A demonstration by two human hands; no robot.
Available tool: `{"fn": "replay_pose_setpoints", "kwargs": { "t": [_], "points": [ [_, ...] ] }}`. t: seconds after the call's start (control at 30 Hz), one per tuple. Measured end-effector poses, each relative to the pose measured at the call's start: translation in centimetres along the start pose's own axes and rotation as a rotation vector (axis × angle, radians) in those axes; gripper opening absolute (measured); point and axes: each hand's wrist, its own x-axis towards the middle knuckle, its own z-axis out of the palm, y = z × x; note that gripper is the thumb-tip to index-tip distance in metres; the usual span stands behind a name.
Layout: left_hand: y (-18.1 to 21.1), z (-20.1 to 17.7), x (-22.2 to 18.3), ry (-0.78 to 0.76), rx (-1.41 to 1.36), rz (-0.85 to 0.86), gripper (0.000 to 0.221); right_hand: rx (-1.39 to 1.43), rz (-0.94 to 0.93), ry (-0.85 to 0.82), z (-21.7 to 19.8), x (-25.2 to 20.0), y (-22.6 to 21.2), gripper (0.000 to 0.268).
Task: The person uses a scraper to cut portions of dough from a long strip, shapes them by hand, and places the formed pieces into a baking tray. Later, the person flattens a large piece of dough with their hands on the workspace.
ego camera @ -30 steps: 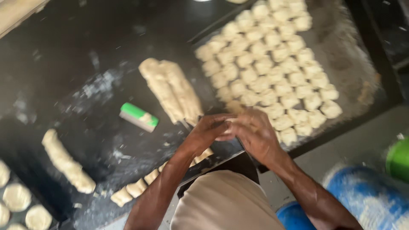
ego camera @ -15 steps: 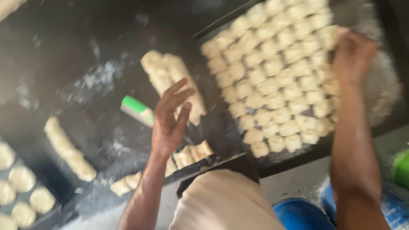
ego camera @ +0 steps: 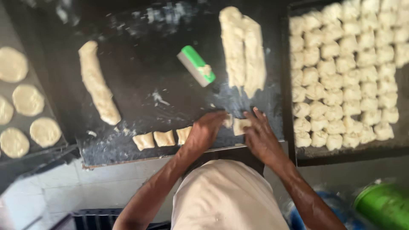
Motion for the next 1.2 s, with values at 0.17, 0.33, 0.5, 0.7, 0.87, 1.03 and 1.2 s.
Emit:
{"fn": "replay_pose_setpoints", "kwargs": {
  "t": [0.17, 0.33, 0.5, 0.7, 0.87, 1.03, 1.2],
  "points": [
    [-3.3, -6.6, -1.6, 0.363, -1.134, -0.725, 0.036, 0.285, 0.111, -0.169, 0.1, 1.0, 0.2, 0.021],
    [-2.1, -15.5, -2.9, 0.503, -0.722, -0.335, 0.034, 0.318, -0.036, 0.29, -2.9, 9.5, -7.0, 0.017],
    [-3.0, -12.9, 4.1, 0.686, -0.699, -0.164, 0.033, 0.229, -0.204, 0.225, 4.8, 21.1, -11.9, 0.012],
    [-7.0, -6.8, 5.1, 0.42, -0.322, -0.255, 0.042, 0.233, -0.168, 0.126, 5.9, 13.5, -11.0, 0.033],
    [-6.0, -8.7, 4.2, 0.327, -0.336, -0.241, 0.038, 0.136, 0.103, -0.083, 0.8, 9.1, -10.6, 0.034],
    [-4.9, -10.2, 1.7, 0.011, -0.305, -0.193, 0.041, 0.538, 0.303, -0.109, -2.8, 8.3, -12.6, 0.029],
    [-3.3, -11.9, -2.8, -0.396, -0.75, -0.014, 0.06, 0.388, 0.293, 0.151, -3.2, 11.9, -15.7, 0.057]
  ]
}}
